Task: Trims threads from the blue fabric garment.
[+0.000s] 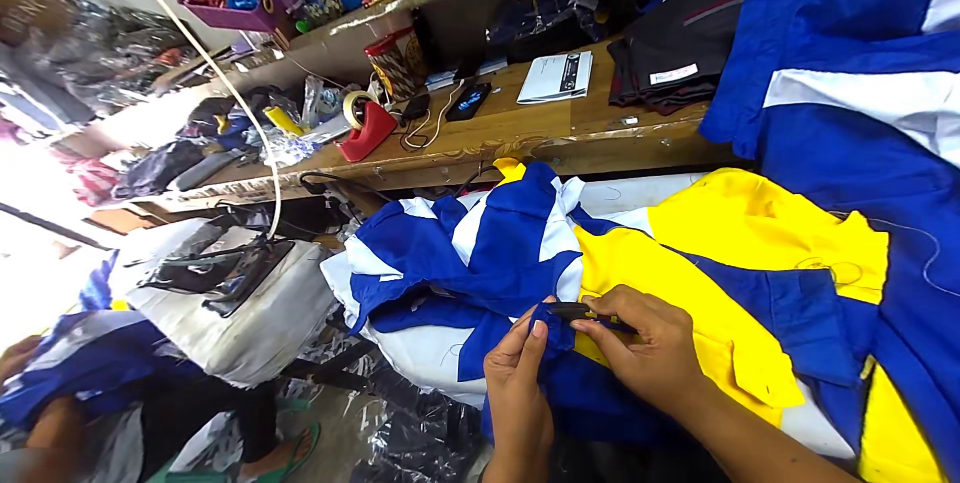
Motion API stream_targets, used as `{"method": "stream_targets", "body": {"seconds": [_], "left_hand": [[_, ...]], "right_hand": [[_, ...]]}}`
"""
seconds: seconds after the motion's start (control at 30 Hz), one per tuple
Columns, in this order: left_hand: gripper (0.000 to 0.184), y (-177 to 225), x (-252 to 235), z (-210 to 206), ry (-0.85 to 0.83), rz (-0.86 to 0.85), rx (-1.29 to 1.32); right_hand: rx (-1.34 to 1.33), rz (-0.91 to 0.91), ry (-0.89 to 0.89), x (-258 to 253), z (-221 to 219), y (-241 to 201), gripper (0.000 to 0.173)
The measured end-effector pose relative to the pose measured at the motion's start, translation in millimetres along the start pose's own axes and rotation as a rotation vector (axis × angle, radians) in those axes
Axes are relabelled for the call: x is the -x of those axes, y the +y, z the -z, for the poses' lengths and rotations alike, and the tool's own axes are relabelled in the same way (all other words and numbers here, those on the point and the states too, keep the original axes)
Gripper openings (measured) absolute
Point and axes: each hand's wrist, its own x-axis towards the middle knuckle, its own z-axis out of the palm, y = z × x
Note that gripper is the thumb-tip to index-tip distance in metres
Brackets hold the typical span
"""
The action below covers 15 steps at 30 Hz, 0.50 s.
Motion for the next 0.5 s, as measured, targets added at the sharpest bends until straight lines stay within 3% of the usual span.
{"method": "stream_targets", "body": {"seconds": [0.27, 0.5], "left_hand": [[0.023, 1, -1, 1, 0.01, 0.033, 0.008], [0.025, 4, -2, 1, 0.023, 0.068, 0.022]], "right_hand": [[0.137, 0.19, 0.058, -1, -4, 9, 0.028], [0.149, 0.236, 0.063, -4, -6, 12, 0.028]]}}
